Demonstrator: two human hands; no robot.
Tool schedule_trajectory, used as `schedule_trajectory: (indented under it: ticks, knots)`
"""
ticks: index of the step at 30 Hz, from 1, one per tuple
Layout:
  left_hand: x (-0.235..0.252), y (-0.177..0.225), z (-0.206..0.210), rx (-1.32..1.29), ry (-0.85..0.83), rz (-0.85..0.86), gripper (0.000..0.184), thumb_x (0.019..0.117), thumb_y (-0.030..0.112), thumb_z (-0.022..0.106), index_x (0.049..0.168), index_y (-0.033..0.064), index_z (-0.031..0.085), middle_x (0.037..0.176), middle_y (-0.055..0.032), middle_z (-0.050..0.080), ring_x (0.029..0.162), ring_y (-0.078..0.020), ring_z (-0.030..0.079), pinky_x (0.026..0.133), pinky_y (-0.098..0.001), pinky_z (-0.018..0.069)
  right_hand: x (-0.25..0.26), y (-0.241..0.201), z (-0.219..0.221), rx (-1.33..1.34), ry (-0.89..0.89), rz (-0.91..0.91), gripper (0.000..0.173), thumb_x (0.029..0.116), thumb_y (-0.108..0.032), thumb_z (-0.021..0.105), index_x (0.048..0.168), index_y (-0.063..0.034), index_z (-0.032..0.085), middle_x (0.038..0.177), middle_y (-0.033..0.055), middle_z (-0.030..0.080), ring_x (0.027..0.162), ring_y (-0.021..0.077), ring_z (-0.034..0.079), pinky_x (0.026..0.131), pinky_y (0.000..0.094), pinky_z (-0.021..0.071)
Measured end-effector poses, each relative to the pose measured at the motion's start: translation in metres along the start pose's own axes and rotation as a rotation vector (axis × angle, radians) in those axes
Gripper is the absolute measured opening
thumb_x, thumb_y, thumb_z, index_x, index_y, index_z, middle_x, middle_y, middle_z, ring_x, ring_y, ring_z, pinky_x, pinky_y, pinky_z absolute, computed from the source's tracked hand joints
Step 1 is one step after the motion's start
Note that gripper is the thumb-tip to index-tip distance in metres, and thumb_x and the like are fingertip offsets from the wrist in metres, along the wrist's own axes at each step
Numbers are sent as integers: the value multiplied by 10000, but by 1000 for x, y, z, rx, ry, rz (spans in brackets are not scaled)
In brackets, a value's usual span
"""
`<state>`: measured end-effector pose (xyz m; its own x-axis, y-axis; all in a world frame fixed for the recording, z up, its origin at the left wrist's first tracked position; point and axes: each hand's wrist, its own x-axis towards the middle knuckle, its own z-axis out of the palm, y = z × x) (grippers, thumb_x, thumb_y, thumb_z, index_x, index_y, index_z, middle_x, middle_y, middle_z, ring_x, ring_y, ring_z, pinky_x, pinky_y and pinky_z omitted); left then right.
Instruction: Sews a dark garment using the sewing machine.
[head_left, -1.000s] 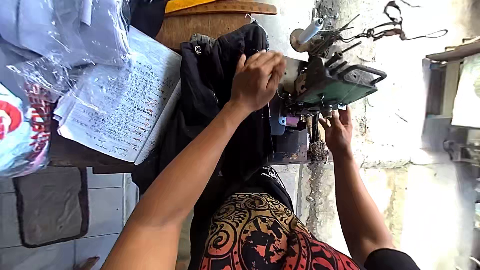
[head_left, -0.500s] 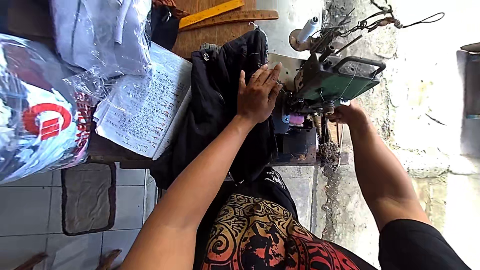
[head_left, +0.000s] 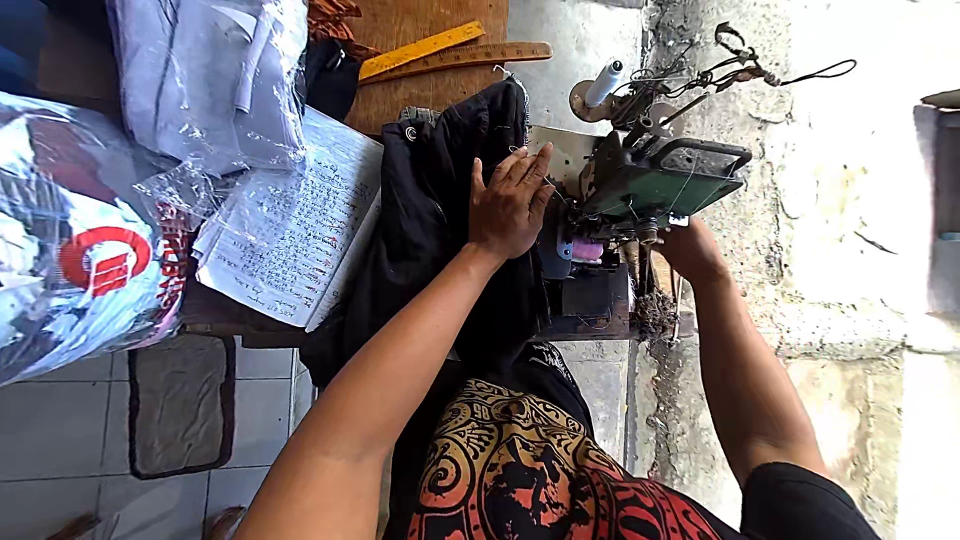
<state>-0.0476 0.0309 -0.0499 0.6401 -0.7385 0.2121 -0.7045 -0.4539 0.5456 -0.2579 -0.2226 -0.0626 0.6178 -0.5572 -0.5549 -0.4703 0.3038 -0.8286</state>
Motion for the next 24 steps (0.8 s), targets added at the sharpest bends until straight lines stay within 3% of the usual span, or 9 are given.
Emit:
schedule_trajectory:
  ticks: [1,2,4,8,12,16,19,22,24]
  knots:
    - [0,0,0,0,0,-2,485,1094,381,387,1543,235,497,1506,7,577,1483,-246,430,1192,-707,151,0,0,-3,55,-103,-109,477,1104,-436,282,1474,-159,399,1285,5,628,1117,153,644,937,410,559]
    - [0,0,0,4,-5,-4,491,1096,388,381,1551,237,486,1514,13,569,1489,-240,421,1196,-705,145,1,-2,0,76,-141,-179,436,1100,-403,315,1451,-166,420,1270,9,652,1120,161,660,947,416,570]
    - [0,0,-2,11,-16,-5,503,1099,405,374,1562,232,467,1526,14,557,1496,-236,410,1195,-708,130,4,-9,10,36,-36,-151,218,1075,-197,379,1164,-157,574,924,-38,713,755,72,683,686,286,601]
    - [-1,2,-3,24,-21,-10,531,1098,437,370,1572,211,451,1533,6,550,1495,-234,412,1192,-716,127,6,-35,20,-156,-2,255,447,1088,-316,331,676,-198,459,467,-78,415,344,3,301,345,166,244]
    - [-2,2,-2,16,-27,-7,553,1097,476,355,1576,215,442,1533,-4,549,1496,-244,411,1190,-714,140,13,-8,3,-375,-50,341,374,1093,-243,366,850,-92,607,598,-32,556,450,40,448,434,201,379]
    - [19,-8,-35,7,-169,166,509,1116,385,343,1573,187,447,1509,-107,558,1446,-331,469,1174,-734,178,-40,18,15,-390,346,-96,576,1098,-432,355,747,-47,601,551,-26,503,458,82,470,492,308,455]
    - [56,-27,-67,105,-403,327,539,1051,74,453,1562,245,458,1580,-65,476,1516,-332,352,1188,-718,176,-107,29,68,-357,231,-422,417,1066,-238,434,730,-64,607,593,-79,556,512,-2,507,517,229,469]
    - [82,-42,-78,216,-545,488,602,1007,54,583,1556,270,468,1493,-103,563,1498,-338,388,1215,-686,163,-141,24,141,-568,56,-650,253,986,-242,643,968,-6,730,810,41,711,687,84,671,639,293,593]
    - [95,-45,-84,278,-584,548,622,988,110,646,1563,256,459,1454,-142,584,1470,-351,425,1219,-677,170,-145,16,183,-695,78,-598,372,963,-313,687,1171,-6,720,974,127,737,807,202,714,714,398,606]
